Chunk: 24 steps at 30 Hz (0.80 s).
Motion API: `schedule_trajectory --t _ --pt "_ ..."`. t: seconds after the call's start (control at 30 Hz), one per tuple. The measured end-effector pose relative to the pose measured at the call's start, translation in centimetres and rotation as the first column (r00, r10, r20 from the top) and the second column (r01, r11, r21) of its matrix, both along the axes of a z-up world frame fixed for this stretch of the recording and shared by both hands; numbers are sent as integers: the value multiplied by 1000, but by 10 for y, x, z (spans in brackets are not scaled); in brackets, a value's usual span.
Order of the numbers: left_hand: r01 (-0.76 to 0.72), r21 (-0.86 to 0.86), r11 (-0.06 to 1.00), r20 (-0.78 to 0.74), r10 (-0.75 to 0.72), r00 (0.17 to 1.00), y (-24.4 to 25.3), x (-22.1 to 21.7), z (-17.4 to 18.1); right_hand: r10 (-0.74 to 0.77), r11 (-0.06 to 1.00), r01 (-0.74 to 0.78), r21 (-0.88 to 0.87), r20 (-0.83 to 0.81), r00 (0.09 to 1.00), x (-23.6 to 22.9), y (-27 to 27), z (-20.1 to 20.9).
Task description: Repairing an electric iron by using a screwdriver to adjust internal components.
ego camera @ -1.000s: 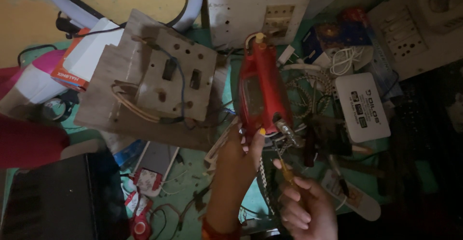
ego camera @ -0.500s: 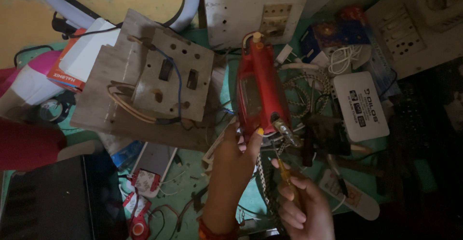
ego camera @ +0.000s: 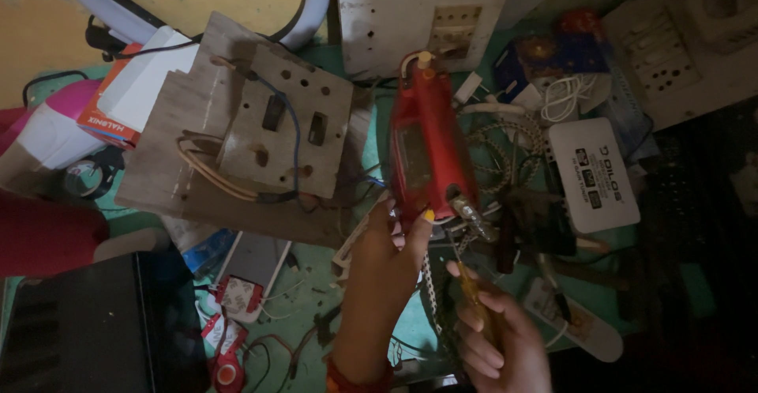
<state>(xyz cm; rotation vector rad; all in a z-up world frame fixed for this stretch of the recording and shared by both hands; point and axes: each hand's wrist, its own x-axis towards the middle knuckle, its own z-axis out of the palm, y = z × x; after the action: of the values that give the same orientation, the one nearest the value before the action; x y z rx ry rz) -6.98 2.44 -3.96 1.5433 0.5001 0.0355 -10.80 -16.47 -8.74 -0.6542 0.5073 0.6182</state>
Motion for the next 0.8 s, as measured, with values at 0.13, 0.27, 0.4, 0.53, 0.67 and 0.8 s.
schedule_trajectory --t 0.13,0.27,0.4,0.53,0.67,0.8 --pt "11 -40 999 55 -9 998 0 0 -1 -7 1000 7 -9 -32 999 1 4 5" --pt "14 -25 1000 36 -13 999 2 0 4 -17 995 10 -104 -63 998 2 7 9" --pt "18 -59 998 81 -13 997 3 -1 4 4 999 -6 -38 -50 999 1 1 2" --pt "20 -50 999 56 -17 998 3 0 2 -27 997 27 -70 -8 1000 1 2 0" --pt "14 -32 999 88 -12 996 3 0 -3 -31 987 42 153 -70 997 -1 -4 -12" --pt "14 -78 997 -65 -19 998 6 3 3 4 887 64 458 -146 989 -4 -8 -28"
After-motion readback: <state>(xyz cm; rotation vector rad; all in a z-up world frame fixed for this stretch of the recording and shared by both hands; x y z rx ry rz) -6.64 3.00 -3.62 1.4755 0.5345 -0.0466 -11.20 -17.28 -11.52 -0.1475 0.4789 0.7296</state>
